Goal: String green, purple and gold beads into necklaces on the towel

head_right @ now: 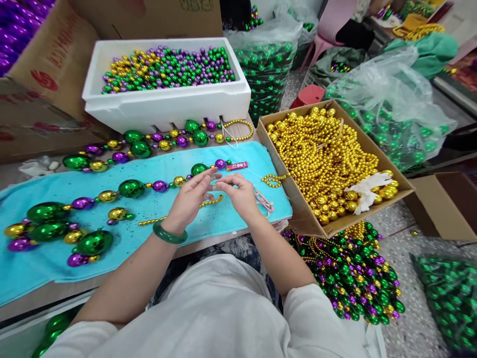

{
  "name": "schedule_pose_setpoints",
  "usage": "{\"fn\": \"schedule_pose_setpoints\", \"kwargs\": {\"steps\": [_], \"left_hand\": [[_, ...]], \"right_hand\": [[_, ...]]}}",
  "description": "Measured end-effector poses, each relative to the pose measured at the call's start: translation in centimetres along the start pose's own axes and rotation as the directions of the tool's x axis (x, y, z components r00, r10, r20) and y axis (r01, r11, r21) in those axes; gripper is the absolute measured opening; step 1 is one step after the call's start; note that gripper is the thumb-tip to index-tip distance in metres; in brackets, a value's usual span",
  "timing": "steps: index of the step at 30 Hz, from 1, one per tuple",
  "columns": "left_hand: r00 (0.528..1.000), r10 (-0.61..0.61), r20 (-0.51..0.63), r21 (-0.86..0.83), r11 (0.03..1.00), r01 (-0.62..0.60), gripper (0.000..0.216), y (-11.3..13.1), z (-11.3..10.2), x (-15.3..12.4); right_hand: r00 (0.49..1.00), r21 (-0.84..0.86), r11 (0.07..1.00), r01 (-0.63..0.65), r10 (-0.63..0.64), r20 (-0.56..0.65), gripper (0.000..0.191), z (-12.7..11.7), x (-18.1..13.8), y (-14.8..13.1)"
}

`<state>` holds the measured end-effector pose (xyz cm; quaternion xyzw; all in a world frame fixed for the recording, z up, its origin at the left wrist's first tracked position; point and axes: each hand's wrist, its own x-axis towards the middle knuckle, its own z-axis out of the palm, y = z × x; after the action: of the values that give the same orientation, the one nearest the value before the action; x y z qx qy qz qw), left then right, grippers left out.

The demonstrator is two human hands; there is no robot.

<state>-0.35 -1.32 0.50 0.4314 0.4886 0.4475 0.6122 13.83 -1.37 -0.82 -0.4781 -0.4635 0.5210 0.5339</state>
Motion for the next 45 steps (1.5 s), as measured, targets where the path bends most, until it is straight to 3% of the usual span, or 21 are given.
{"fn": "schedule_pose_setpoints", "kwargs": {"steps": [5, 8, 17, 21, 24, 26, 28, 30, 33, 36, 40, 45], "left_hand": [[0.99, -0.003, 0.142, 0.12, 0.993, -0.014, 0.028, -1.2, -0.7, 0.4], [0.993, -0.016, 0.118, 0.171, 0.985, -0.005, 0.022, -1.7, -0.8, 0.5], [0.997, 0.023, 0.075, 0.328, 0.944, -0.046, 0.02, -2.0, -1.0, 0.8], [0.996, 0.049, 0.081, 0.381, 0.921, -0.076, 0.019, -2.1, -0.8, 0.8], [0.998, 0.041, 0.045, 0.335, 0.941, -0.053, 0.019, -1.8, -1.1, 0.6], [0.999, 0.035, 0.006, 0.276, 0.961, -0.036, 0.021, -1.4, -1.3, 0.2], [1.0, 0.029, -0.01, 0.225, 0.974, -0.026, 0.023, -0.8, -1.4, -0.3], [1.0, 0.017, -0.007, 0.19, 0.982, -0.015, 0.025, -0.2, -1.3, -0.7], [1.0, 0.004, -0.021, 0.13, 0.991, -0.001, 0.026, -0.1, -0.8, -1.3], [0.999, -0.006, -0.054, 0.081, 0.997, 0.01, 0.024, -0.6, -0.1, -2.3], [0.998, 0.065, -0.025, 0.048, 0.997, -0.064, 0.018, -1.3, 0.0, -3.9], [0.987, 0.143, -0.068, 0.151, 0.98, -0.132, 0.02, -0.8, -2.2, -4.8]], "right_hand": [[0.977, 0.182, 0.962, -0.202, 0.212, -0.037, 0.014, -0.6, 0.4, -0.1], [0.958, 0.224, 0.94, -0.257, 0.279, -0.071, 0.019, -0.8, 0.7, 0.0], [0.928, 0.288, 0.935, -0.208, 0.282, -0.245, 0.023, -1.9, 1.8, 0.1], [0.911, 0.324, 0.931, -0.169, 0.273, -0.309, 0.029, -3.5, 2.8, -0.1], [0.889, 0.17, 0.984, -0.062, 0.132, -0.439, 0.026, -5.9, 4.4, 0.0], [0.878, -0.088, 0.995, -0.038, -0.009, -0.479, 0.019, -7.2, 5.7, 0.5], [0.919, -0.402, 0.915, -0.035, -0.129, -0.373, 0.011, -7.5, 7.1, 1.3], [0.97, -0.652, 0.758, 0.016, -0.171, -0.175, 0.008, -6.7, 8.3, 2.1], [0.993, -0.853, 0.514, 0.091, -0.115, 0.036, 0.014, -4.2, 10.1, 2.8], [0.998, -0.923, 0.38, 0.057, -0.011, 0.057, 0.011, -2.0, 11.4, 2.6], [0.989, -0.935, 0.355, -0.003, 0.139, 0.05, 0.019, -0.7, 13.0, 2.1], [0.977, -0.931, 0.362, -0.042, 0.209, 0.037, 0.014, 0.0, 14.8, 1.8]]}}
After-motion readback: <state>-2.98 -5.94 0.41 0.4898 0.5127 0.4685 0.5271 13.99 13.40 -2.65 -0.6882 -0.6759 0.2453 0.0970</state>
